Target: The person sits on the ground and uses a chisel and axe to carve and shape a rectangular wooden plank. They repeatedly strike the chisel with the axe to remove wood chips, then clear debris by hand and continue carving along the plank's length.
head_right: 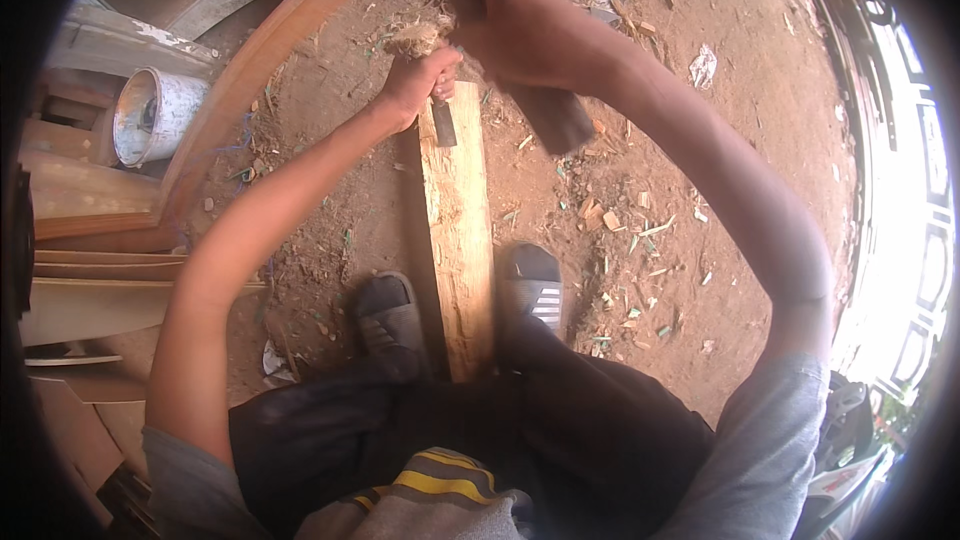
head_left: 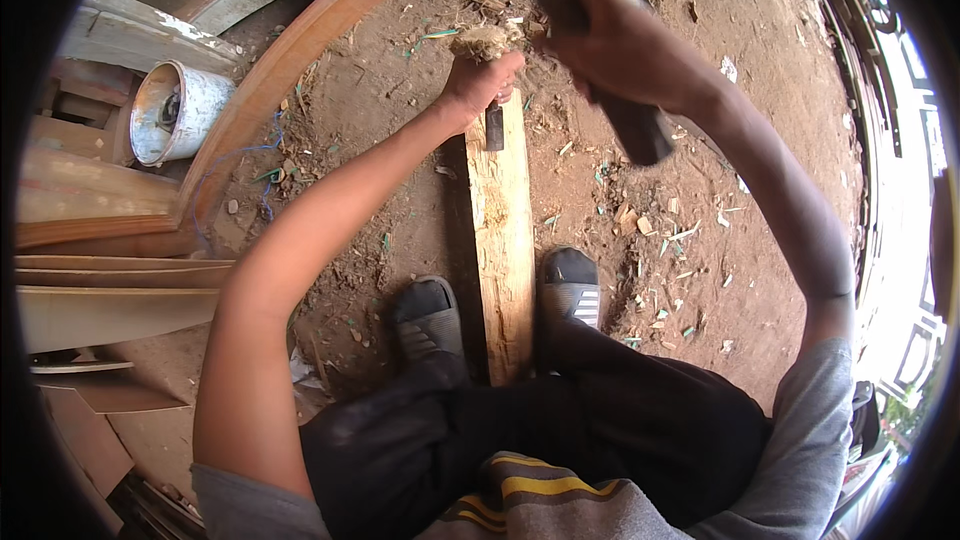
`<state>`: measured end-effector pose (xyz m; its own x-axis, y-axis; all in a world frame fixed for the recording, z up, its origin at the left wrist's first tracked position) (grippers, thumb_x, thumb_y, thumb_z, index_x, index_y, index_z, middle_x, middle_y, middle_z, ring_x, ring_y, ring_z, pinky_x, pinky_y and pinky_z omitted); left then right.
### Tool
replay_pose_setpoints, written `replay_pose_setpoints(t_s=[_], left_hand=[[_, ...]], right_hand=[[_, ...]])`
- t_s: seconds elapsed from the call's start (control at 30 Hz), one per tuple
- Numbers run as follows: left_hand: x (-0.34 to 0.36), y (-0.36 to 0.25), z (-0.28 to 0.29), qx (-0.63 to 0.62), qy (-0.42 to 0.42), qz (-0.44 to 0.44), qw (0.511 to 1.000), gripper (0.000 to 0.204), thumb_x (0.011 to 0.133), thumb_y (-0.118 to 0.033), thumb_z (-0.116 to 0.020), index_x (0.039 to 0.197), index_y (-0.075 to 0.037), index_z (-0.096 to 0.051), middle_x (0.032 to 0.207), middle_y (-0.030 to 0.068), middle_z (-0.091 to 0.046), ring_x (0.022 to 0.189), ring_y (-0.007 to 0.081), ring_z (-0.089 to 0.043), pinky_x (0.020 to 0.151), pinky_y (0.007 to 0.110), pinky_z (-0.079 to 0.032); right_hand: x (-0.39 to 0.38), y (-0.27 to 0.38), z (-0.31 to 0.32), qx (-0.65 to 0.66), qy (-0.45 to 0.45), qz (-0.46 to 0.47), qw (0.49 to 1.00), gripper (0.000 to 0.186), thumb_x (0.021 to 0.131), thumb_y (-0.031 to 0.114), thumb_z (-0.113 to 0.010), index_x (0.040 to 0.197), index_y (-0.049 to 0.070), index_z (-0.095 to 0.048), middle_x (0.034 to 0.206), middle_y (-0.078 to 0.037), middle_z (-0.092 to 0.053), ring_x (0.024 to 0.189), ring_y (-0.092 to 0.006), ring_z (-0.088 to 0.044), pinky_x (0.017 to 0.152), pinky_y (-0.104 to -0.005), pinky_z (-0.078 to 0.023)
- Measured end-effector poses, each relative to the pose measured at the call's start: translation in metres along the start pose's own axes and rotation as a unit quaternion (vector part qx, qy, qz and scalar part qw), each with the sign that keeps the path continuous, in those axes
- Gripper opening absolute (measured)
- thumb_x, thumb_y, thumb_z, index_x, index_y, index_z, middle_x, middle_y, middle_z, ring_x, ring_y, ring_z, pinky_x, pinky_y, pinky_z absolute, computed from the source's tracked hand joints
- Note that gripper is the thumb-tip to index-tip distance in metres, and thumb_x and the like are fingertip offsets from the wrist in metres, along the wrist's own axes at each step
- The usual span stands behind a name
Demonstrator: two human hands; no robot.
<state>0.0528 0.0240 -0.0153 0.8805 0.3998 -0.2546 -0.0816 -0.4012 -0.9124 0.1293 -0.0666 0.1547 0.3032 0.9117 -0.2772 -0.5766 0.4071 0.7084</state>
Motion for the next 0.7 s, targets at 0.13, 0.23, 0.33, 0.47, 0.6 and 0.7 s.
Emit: replay_pose_setpoints(t_s=[0.13, 0.23, 0.33, 0.47, 0.6, 0.7], left_hand=[[-0.005, -0.001, -0.003, 0.003, -0.013, -0.004, 1.0, 0.026, 0.093, -0.014, -0.055, 0.071, -0.017, -0.04, 0.058, -0.0078, -0.038, 0.048, 0.0045, -0.035, 0.049, 0.024, -0.033], [-0.003, 0.004, -0.001, 0.003, 0.006, 0.03, 1.0, 0.027, 0.092, -0.015, -0.055, 0.071, -0.017, -0.039, 0.058, -0.0076, -0.037, 0.05, 0.0049, -0.036, 0.052, 0.025, -0.034], [0.003, 0.007, 0.001, 0.007, 0.001, 0.04, 0.999, 0.027, 0.092, -0.016, -0.055, 0.071, -0.017, -0.038, 0.058, -0.0075, -0.037, 0.05, 0.0051, -0.036, 0.053, 0.025, -0.034], [0.003, 0.007, 0.003, 0.031, -0.014, 0.039, 0.999, 0.028, 0.092, -0.016, -0.055, 0.071, -0.017, -0.038, 0.059, -0.0074, -0.037, 0.05, 0.0053, -0.035, 0.052, 0.025, -0.034], [0.002, 0.006, 0.0, 0.023, -0.001, 0.042, 0.999, 0.026, 0.093, -0.014, -0.054, 0.072, -0.017, -0.039, 0.06, -0.0071, -0.037, 0.051, 0.0054, -0.036, 0.052, 0.024, -0.034], [0.001, 0.003, 0.001, 0.021, -0.003, 0.034, 0.999, 0.025, 0.092, -0.014, -0.056, 0.073, -0.017, -0.04, 0.061, -0.0069, -0.038, 0.052, 0.0055, -0.036, 0.053, 0.025, -0.035]], right_hand=[[-0.01, 0.011, 0.004, 0.082, 0.068, -0.061, 0.992, 0.029, 0.09, 0.017, -0.068, 0.106, -0.002, -0.053, 0.07, -0.005, -0.059, 0.058, -0.0117, -0.06, 0.047, -0.0255, -0.049], [-0.036, 0.047, 0.033, 0.13, -0.007, -0.028, 0.991, 0.029, 0.09, 0.018, -0.068, 0.108, 0.0, -0.054, 0.074, -0.006, -0.059, 0.06, -0.0121, -0.06, 0.049, -0.0254, -0.051], [-0.049, 0.09, 0.073, 0.092, -0.111, -0.007, 0.99, 0.032, 0.089, 0.02, -0.067, 0.112, 0.0, -0.056, 0.075, -0.005, -0.059, 0.057, -0.0127, -0.058, 0.051, -0.0257, -0.051], [-0.025, 0.067, 0.053, 0.081, -0.168, 0.12, 0.975, 0.03, 0.089, 0.018, -0.067, 0.108, -0.002, -0.056, 0.075, -0.006, -0.06, 0.059, -0.012, -0.06, 0.05, -0.0256, -0.051], [0.002, 0.018, 0.0, -0.072, -0.028, -0.009, 0.997, 0.031, 0.09, 0.017, -0.068, 0.109, -0.001, -0.052, 0.072, -0.007, -0.061, 0.058, -0.0125, -0.062, 0.048, -0.0262, -0.052], [0.0, 0.019, 0.004, -0.134, 0.08, -0.073, 0.985, 0.032, 0.089, 0.019, -0.068, 0.109, -0.002, -0.053, 0.069, -0.005, -0.061, 0.057, -0.0115, -0.062, 0.048, -0.0262, -0.052]])
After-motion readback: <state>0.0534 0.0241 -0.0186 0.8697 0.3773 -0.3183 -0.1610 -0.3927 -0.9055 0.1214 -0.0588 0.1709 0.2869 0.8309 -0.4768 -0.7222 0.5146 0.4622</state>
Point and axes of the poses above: each hand's wrist, its own x-axis towards the middle knuckle, its own z-axis out of the back of the hand, y = z × x, the point moved 6 cm from there along x, towards the middle knuckle
